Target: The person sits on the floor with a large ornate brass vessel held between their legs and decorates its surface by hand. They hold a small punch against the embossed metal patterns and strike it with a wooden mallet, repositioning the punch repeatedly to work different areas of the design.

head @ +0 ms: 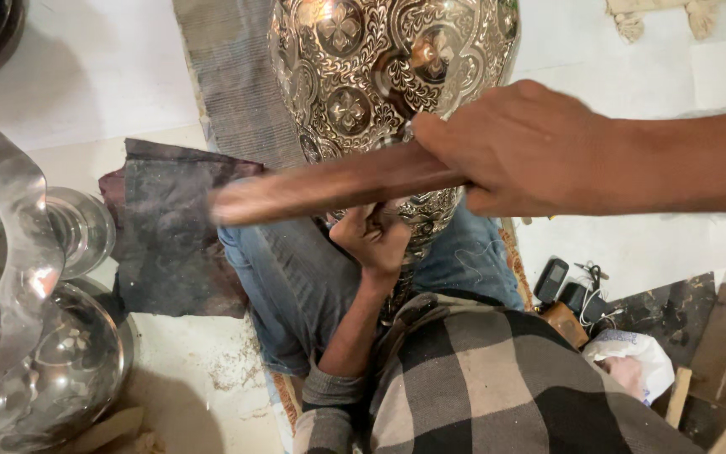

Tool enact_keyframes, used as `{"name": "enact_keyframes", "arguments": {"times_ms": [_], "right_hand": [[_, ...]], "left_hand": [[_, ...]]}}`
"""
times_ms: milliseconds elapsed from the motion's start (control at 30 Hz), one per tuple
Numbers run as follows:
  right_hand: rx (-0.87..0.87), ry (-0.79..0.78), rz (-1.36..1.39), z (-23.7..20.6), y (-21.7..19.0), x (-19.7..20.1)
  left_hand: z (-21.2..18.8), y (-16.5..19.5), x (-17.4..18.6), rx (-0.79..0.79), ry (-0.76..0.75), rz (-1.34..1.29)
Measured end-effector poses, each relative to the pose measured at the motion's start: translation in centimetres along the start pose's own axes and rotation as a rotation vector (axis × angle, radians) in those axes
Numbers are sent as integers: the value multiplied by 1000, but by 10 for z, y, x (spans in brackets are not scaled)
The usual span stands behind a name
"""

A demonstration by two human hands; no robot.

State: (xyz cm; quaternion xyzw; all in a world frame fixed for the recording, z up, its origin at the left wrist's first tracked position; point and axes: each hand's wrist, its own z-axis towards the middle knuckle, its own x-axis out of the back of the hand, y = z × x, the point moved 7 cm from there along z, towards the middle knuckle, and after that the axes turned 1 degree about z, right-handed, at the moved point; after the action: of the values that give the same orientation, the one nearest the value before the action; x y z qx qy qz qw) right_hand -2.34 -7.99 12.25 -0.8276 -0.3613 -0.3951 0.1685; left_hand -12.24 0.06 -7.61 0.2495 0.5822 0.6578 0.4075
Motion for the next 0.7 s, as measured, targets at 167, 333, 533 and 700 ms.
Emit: {"name": "enact_keyframes", "arguments": {"times_ms": [167,333,533,700], "right_hand": [[291,393,-196,-9,-18,14],[50,-67,-207,-3,-3,-12],[30,-123,-256,-4,-8,-7],[106,3,-310,-1,-12,-8]], "left_hand": [[-3,2,0,-129,-39,-15],[-3,6,4,-157,46,106],[-2,6,2,-122,1,135],[-8,3,6,-119,48,131]]}}
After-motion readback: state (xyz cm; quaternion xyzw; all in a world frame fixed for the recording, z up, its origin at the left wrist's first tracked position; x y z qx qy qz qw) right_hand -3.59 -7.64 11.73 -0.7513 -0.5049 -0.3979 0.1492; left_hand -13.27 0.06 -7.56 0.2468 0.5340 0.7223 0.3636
